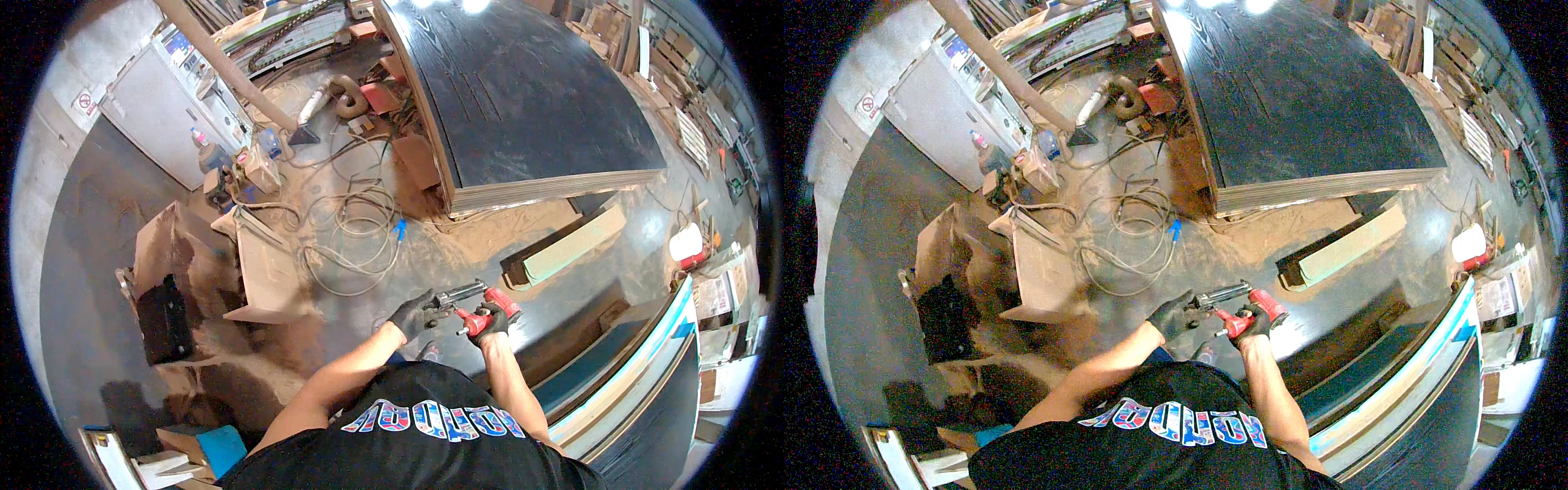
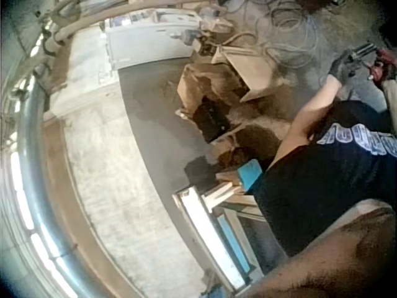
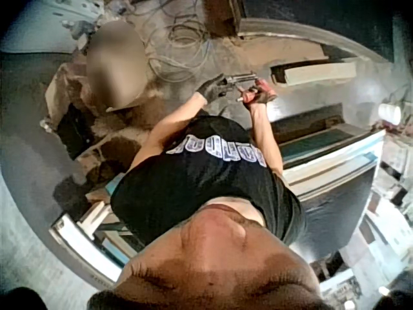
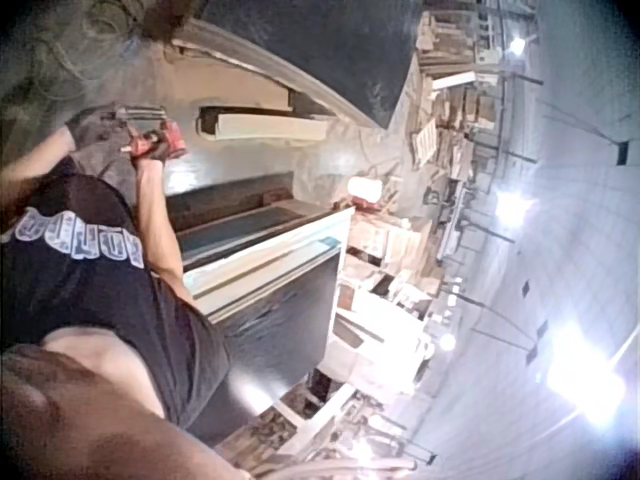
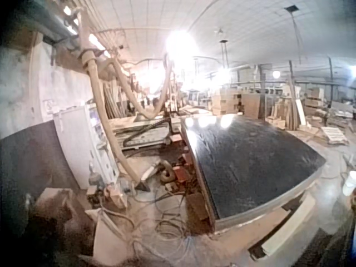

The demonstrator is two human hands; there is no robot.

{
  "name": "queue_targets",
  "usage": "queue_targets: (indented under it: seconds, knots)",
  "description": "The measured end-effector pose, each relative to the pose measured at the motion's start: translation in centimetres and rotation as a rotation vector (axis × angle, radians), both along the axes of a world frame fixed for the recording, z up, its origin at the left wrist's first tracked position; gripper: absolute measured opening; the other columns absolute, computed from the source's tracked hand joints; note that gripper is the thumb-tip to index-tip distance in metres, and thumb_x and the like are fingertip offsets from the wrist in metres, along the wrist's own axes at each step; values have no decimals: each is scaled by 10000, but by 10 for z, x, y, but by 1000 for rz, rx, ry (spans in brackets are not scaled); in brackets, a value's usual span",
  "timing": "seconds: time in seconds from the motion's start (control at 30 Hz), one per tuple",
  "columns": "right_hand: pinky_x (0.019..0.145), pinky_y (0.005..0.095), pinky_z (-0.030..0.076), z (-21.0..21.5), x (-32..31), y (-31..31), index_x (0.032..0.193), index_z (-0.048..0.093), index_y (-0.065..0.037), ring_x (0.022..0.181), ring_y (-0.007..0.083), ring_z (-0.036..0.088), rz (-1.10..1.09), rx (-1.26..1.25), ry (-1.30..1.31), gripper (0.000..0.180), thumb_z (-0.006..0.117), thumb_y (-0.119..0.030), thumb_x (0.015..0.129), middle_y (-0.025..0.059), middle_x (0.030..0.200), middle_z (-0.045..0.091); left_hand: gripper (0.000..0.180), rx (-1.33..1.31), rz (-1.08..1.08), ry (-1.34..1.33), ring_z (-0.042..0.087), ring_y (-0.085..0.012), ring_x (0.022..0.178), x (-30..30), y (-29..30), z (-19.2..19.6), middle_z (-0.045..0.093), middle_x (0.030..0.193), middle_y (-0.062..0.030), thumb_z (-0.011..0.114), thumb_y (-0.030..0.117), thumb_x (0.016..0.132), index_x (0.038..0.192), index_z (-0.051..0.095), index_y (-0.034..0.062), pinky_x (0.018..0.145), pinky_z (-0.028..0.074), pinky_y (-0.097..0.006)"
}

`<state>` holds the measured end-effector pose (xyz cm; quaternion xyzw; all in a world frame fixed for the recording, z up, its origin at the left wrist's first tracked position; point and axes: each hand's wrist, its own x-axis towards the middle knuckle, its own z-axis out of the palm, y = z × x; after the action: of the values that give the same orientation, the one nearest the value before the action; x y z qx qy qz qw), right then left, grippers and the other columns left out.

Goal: The person aligns a black wood-textured panel on a machine bed and secures wooden trim to the edges using a pneumatic nail gun.

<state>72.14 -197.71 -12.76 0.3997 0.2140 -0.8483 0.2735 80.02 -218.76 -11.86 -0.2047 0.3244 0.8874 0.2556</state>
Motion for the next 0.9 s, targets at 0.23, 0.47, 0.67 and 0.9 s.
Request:
queue_targets:
  seconds: [0.23, 0.47, 0.67, 0.9]
  knots:
    - [904, 732, 431, 30, -25, -19, 726, 475, -170, 510, 178, 483, -172, 127, -66, 144, 533, -41, 754, -33, 540, 414, 329, 24, 330, -112, 588, -265, 1173, -7, -50, -29, 564, 1364, -100, 400, 281, 997, 1268, 520, 139, 873, 470, -342]
    - [910, 761, 417, -36, -64, -12, 801, 460, -142, 611, 204, 473, -210, 223, -73, 85, 523, -95, 832, 0, 675, 398, 367, -29, 473, -136, 629, -243, 1073, -38, -131, -70, 637, 1239, -95, 500, 353, 956, 1250, 515, 134, 789, 464, -337]
    - [805, 596, 454, -93, -56, 42, 971, 582, -160, 725, 204, 526, -454, 608, -233, 172, 591, -313, 892, 41, 811, 586, 375, -183, 559, 44, 587, -309, 1127, -17, -241, -194, 613, 1222, -137, 438, 386, 970, 1248, 490, 139, 879, 473, -434]
    - [533, 416, 451, -181, 124, 186, 800, 618, -127, 581, 239, 583, -556, 1455, -387, 101, 673, -211, 806, 37, 662, 579, 320, -533, 23, -283, 646, -200, 934, -100, -288, -183, 686, 1084, 21, 490, 355, 933, 1178, 566, 163, 702, 421, -360]
